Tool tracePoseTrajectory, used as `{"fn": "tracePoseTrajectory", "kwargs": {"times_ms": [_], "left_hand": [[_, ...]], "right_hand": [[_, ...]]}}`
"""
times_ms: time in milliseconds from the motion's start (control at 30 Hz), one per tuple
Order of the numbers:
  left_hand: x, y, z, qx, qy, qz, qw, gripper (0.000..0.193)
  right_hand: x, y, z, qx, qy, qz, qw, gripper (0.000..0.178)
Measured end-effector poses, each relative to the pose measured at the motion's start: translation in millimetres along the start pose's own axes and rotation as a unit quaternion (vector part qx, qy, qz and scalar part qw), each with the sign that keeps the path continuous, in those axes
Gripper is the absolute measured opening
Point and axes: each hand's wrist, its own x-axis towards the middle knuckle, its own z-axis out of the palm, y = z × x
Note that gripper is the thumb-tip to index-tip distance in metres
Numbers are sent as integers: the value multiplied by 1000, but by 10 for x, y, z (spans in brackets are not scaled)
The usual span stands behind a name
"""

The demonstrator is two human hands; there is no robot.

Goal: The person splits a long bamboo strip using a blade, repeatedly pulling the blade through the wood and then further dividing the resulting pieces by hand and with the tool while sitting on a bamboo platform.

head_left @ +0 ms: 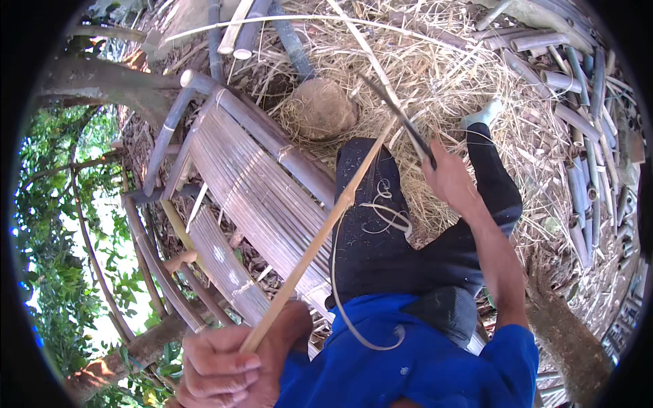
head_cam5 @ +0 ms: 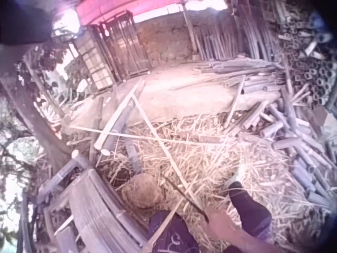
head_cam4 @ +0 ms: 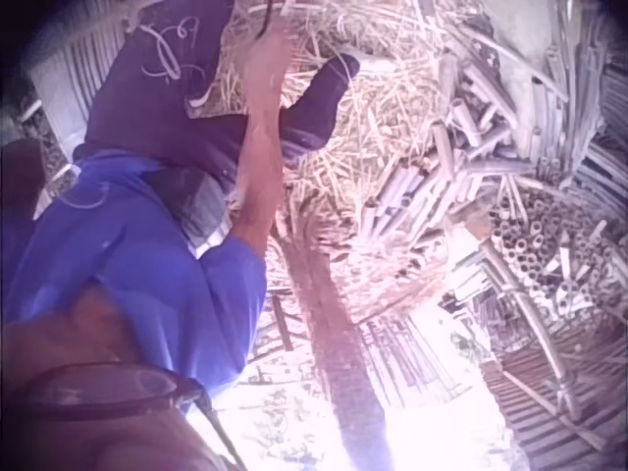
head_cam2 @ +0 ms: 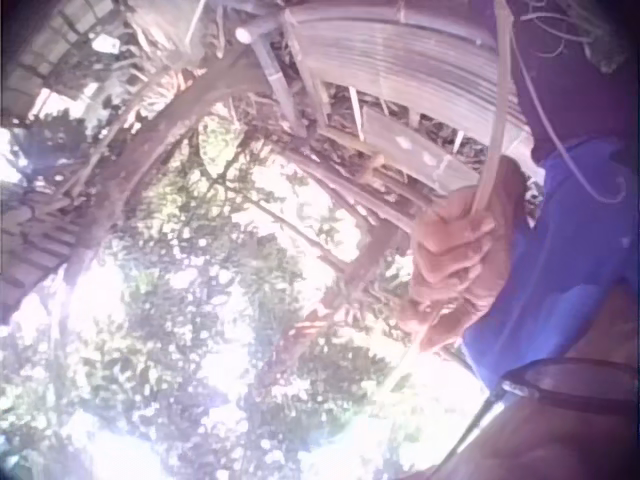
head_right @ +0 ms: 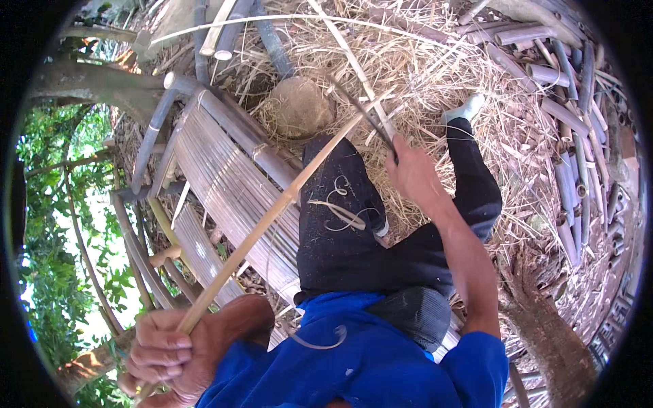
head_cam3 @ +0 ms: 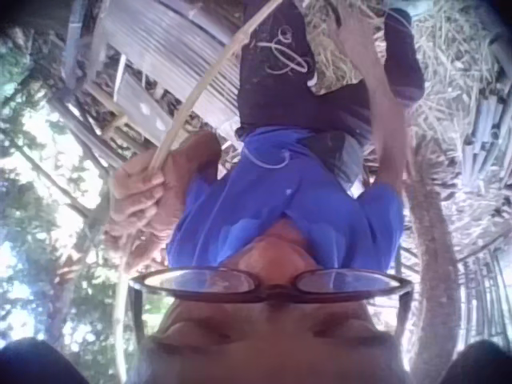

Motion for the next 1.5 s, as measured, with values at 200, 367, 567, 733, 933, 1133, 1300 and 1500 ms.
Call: {"fn": "tracePoseTrajectory", "kwargs": {"times_ms": [200,367,567,733,933,1133,1300,1500], "left_hand": [[-76,-44,238,74,24,21,997,47],[-222,12,424,141,47,91,985,53],[-390,129,364,114,-11,46,992,47],[-370,133,278,138,11,33,990,48],[-384,-54,411,158,4,118,980,46],[-289,-36,382,144,26,94,985,43],[-303,-72,257,71,-44,68,994,46],[-186,-78,313,40,-47,95,994,47]], "right_hand": [[-1015,-773,-404,23,70,-72,995,15],[-1549,-1381,-654,-13,89,-252,964,14],[-1278,-1127,-420,-22,47,-115,992,14],[-1602,-1344,-478,-28,72,-280,957,12],[-1104,-693,-281,-100,16,-61,993,15],[-1186,-907,-261,-65,14,-120,991,13],[-882,-421,-215,-76,54,-48,994,17],[-1378,-1320,-493,-40,107,-320,940,13]]}}
